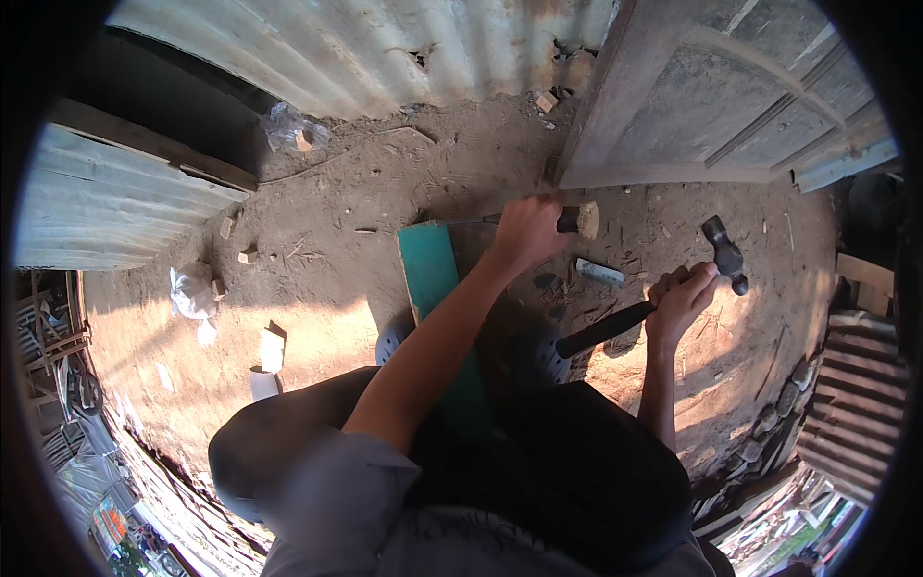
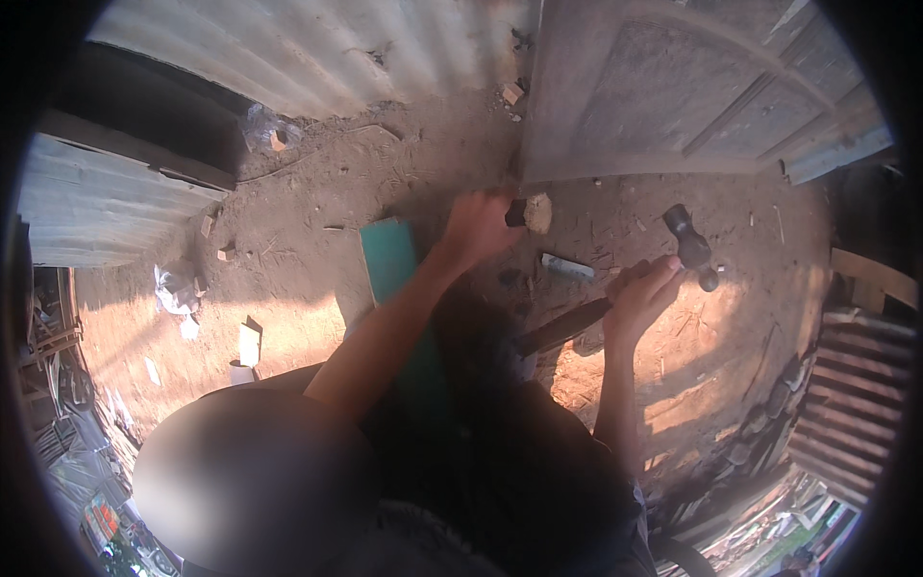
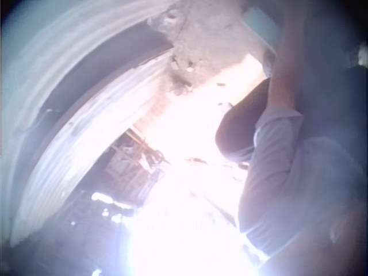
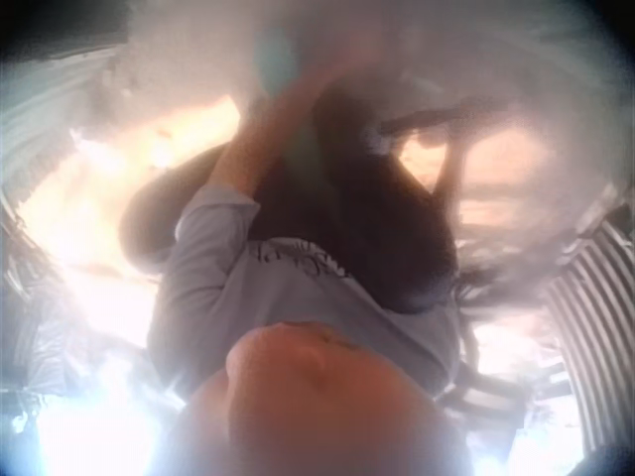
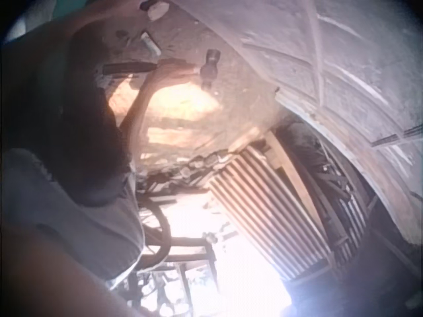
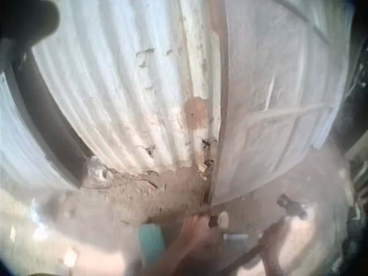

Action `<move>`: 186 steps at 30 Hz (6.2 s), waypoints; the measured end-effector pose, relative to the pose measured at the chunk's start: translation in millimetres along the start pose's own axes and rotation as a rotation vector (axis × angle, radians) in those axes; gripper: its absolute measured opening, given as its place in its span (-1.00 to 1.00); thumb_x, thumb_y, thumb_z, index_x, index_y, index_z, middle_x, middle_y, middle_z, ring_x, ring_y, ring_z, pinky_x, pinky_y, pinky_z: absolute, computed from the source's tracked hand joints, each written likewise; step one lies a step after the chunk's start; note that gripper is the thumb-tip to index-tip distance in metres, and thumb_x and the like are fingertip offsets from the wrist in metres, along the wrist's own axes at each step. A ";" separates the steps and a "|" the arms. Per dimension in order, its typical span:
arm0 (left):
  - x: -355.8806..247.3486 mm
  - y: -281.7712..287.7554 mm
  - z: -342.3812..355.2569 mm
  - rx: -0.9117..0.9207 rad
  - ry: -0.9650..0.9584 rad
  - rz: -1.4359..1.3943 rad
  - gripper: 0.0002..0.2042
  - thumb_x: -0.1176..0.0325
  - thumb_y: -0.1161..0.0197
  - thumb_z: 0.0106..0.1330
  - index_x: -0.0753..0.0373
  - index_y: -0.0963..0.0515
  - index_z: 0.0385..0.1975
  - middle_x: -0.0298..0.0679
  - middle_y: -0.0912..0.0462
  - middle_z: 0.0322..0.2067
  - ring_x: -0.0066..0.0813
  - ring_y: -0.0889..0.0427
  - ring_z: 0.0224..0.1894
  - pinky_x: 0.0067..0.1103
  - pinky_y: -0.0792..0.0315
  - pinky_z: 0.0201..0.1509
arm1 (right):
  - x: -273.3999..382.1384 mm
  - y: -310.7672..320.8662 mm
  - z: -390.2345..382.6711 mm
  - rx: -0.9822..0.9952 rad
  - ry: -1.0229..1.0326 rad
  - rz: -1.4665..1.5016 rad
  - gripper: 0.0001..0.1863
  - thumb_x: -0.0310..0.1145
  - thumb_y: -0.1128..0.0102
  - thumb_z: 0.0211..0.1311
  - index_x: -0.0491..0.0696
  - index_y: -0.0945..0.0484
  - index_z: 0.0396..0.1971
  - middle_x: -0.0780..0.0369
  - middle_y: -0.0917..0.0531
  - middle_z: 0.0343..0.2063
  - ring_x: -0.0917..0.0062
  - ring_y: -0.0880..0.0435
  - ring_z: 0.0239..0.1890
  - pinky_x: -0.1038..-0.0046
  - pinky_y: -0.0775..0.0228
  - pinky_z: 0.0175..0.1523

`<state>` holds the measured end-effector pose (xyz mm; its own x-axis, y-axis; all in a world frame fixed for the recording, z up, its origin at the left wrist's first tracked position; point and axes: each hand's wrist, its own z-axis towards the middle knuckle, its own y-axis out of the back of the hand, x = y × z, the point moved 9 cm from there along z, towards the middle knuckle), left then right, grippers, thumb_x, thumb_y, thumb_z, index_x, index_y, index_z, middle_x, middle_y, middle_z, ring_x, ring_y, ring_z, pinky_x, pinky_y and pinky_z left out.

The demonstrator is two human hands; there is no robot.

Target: The person uses a hammer and chisel to carve a small cylindrical wooden piece placed on a green board. They repeatedly strike the chisel to remove wood shavings and shape the piece.

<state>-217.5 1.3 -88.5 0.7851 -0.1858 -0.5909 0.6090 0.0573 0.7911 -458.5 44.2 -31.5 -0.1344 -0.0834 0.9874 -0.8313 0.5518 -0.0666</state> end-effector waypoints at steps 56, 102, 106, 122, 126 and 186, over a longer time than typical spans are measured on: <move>-5.9 -24.1 -43.3 0.520 -0.126 -0.008 -0.69 0.18 -0.37 -0.09 0.24 -0.57 -0.41 -0.05 -0.63 -0.46 -0.03 -0.65 -0.30 -0.23 -0.52 -0.21 | -77.7 9.9 -8.0 0.434 -0.196 -0.480 -0.65 -0.04 0.21 0.49 0.08 -0.24 -0.47 0.48 -0.14 -0.76 0.85 -0.04 -0.83 0.68 0.19 -0.77; 135.5 146.0 -29.3 -0.323 0.423 -1.077 -0.96 0.56 -0.17 0.12 0.34 -0.47 -0.44 -0.34 -0.50 -0.63 -0.64 -0.43 -0.67 -0.61 -0.32 -0.65 | 55.2 -139.5 -56.3 0.866 0.263 -0.491 -0.76 -0.22 0.11 0.47 -0.05 -0.33 -0.37 0.48 -0.20 -0.74 0.86 -0.12 -0.73 0.68 0.04 -0.66; 124.1 154.3 -28.9 -0.316 0.435 -0.987 -0.97 0.55 -0.11 0.16 0.32 -0.41 -0.47 -0.30 -0.42 -0.69 -0.55 -0.41 -0.65 -0.57 -0.32 -0.56 | 65.4 -147.8 -59.5 0.902 0.271 -0.505 -0.77 -0.24 0.10 0.47 -0.08 -0.35 -0.33 0.48 -0.21 -0.72 0.86 -0.13 -0.69 0.68 0.04 -0.63; 91.8 167.7 -30.3 0.019 0.321 -0.661 -0.83 0.45 -0.26 0.09 0.30 -0.53 -0.32 -0.24 -0.61 -0.45 -0.48 -0.59 -0.41 -0.53 -0.48 -0.26 | 171.1 -218.3 -152.2 1.177 0.758 -0.366 -0.77 -0.28 -0.12 0.32 -0.14 -0.47 -0.19 0.14 -0.52 -0.58 0.31 -0.54 -0.54 0.35 -0.32 -0.43; 91.8 158.8 -33.9 -0.038 -0.043 -0.500 -0.72 0.42 -0.31 0.07 0.31 -0.54 -0.19 -0.16 -0.65 -0.28 -0.37 -0.62 -0.23 -0.50 -0.48 -0.10 | 123.6 -238.7 -172.1 1.303 0.787 -0.536 -0.74 -0.38 -0.17 0.26 -0.18 -0.43 -0.13 0.03 -0.57 -0.54 0.16 -0.61 -0.49 0.31 -0.37 -0.39; 6.1 39.0 -169.2 0.399 -0.623 -0.134 -0.74 0.38 -0.31 -0.05 0.21 -0.48 -0.33 -0.20 -0.49 -0.30 -0.15 -0.48 -0.14 -0.31 -0.37 -0.02 | 33.2 -117.0 -151.7 1.332 0.415 -0.713 -0.74 -0.43 -0.34 0.02 -0.15 -0.51 -0.29 0.18 -0.49 -0.68 0.48 -0.51 -0.63 0.45 -0.30 -0.51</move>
<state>-169.8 168.3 -88.0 0.4259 -0.6936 -0.5810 0.5148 -0.3424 0.7860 -283.9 102.8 30.8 0.4448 0.3519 0.8236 -0.5465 -0.6219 0.5609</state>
